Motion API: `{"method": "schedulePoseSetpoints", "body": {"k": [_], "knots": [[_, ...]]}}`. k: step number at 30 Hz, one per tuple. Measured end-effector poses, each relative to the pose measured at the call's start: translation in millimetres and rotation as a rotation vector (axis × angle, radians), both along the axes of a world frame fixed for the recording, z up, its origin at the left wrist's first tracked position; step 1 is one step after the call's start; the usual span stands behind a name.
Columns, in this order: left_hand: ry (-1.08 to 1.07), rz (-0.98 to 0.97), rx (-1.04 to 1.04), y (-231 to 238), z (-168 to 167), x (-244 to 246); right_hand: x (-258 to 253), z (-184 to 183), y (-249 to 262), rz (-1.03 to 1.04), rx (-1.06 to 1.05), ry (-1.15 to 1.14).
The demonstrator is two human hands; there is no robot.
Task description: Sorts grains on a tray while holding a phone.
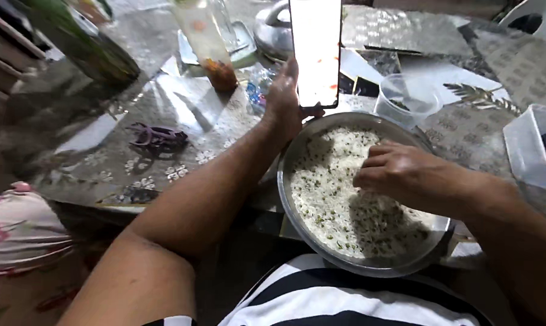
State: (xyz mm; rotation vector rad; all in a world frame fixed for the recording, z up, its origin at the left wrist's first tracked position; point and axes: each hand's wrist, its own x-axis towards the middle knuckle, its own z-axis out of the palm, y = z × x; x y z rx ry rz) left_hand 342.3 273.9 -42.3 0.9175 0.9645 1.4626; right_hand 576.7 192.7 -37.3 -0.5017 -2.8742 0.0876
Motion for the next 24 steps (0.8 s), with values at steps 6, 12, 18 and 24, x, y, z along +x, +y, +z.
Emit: {"method": "schedulePoseSetpoints", "body": {"k": [6, 12, 18, 24], "knots": [[-0.004, -0.015, -0.055, -1, 2, 1, 3, 5, 0, -0.002, 0.055, 0.031], [-0.017, -0.035, -0.036, 0, 0, 2, 3, 5, -3, 0.009, -0.036, 0.007], [-0.002, -0.038, -0.046, -3, 1, 2, 35, 30, 11, -0.255, -0.059, 0.06], [-0.02, -0.024, -0.052, -2, 2, 3, 62, 31, 53, -0.627, 0.163, 0.263]]}}
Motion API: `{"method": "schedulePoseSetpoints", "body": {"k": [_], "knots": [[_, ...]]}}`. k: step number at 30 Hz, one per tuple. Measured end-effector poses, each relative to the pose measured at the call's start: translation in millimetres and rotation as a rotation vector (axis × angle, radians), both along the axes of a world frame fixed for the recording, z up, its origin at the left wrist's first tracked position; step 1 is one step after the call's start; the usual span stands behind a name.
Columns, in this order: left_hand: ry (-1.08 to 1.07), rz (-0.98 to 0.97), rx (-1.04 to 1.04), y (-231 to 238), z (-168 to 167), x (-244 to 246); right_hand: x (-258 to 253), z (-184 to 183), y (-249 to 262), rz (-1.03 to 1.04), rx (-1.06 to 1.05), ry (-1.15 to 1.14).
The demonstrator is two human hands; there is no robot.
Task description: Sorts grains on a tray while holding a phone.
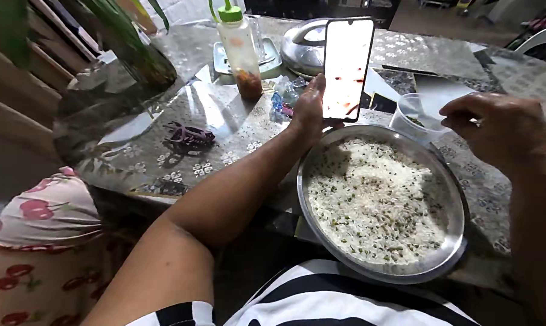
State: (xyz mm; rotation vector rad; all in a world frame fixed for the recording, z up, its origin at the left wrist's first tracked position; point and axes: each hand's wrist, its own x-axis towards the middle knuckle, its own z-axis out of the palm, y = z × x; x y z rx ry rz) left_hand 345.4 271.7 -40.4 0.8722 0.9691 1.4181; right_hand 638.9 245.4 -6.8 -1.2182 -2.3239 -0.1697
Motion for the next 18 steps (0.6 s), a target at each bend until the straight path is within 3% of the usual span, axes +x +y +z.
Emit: {"method": "schedulePoseSetpoints", "body": {"k": [3, 10, 13, 18], "knots": [[-0.013, -0.008, 0.015, 1, 0, 0, -3, -3, -2, 0.11, -0.071, -0.054], [-0.025, -0.012, 0.022, 0, -2, -1, -57, -14, -76, 0.721, -0.512, -0.291], [-0.041, -0.006, 0.007, 1, -2, -1, -74, -29, -80, 0.74, -0.41, -0.382], [-0.025, 0.0, 0.003, 2, -3, -1, -64, -29, -66, 0.739, -0.203, -0.281]]}}
